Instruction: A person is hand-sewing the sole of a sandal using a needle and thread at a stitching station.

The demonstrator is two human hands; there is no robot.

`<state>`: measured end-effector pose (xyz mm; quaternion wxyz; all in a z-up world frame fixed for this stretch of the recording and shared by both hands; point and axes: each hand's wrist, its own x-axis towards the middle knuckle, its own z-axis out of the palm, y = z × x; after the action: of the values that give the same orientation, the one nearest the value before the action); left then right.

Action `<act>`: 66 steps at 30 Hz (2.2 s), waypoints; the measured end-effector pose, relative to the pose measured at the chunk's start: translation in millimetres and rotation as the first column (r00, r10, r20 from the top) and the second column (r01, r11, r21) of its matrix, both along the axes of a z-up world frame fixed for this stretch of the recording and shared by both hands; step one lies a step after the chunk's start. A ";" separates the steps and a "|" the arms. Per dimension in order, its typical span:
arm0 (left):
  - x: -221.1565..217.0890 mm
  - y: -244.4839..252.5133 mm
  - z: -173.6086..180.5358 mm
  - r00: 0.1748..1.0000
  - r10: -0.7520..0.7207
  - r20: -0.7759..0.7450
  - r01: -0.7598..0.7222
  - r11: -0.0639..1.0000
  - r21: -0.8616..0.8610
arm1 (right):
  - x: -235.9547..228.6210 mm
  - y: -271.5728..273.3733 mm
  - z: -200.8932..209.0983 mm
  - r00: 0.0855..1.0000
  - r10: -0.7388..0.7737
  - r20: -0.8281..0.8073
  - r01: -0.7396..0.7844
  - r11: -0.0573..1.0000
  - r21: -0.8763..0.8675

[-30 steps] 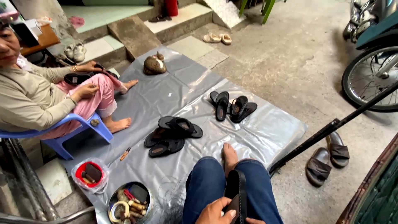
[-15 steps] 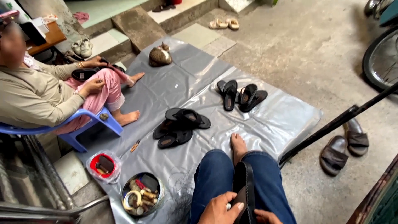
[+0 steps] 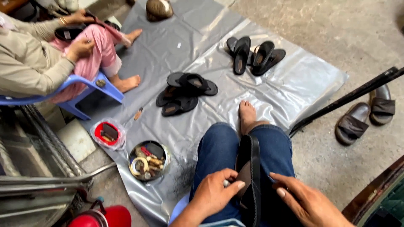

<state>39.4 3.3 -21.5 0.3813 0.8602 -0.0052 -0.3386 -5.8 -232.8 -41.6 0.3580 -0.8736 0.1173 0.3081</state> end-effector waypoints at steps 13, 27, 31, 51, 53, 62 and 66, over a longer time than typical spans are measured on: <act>0.5 -0.6 -8.0 0.998 0.045 -0.041 -0.045 0.999 0.000 | 22.7 1.8 -11.2 0.674 0.470 0.570 -0.494 0.861 -0.125; 1.4 1.0 -16.7 1.000 0.023 0.011 -0.023 0.999 -0.036 | 26.9 -1.2 -14.2 0.618 0.486 0.618 -0.513 0.845 -0.151; 2.6 0.2 -14.7 1.000 0.019 -0.012 -0.020 1.000 -0.025 | 28.5 -1.7 -16.1 0.637 0.512 0.576 -0.527 0.835 -0.160; -45.4 -41.9 -38.7 0.818 -0.065 0.572 0.164 0.979 -0.123 | 15.5 -10.2 -29.5 0.800 0.582 0.147 -0.470 0.760 -0.450; -42.9 -40.7 -37.1 0.839 -0.076 0.540 0.182 0.972 -0.147 | 15.7 -15.2 -35.3 0.774 0.591 0.226 -0.450 0.765 -0.460; -34.2 -25.5 -43.1 0.873 0.000 0.487 0.141 0.957 -0.253 | 22.4 -11.0 -28.8 0.766 0.613 0.193 -0.494 0.754 -0.433; -27.6 -14.8 -39.9 0.886 0.064 0.459 0.079 0.955 -0.285 | 25.3 -7.3 -22.3 0.787 0.577 0.221 -0.473 0.792 -0.386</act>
<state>11.9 -11.5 -61.4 0.4920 0.8491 -0.1503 -0.1203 19.5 -240.0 -64.0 0.1295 -0.9545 -0.1476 0.2246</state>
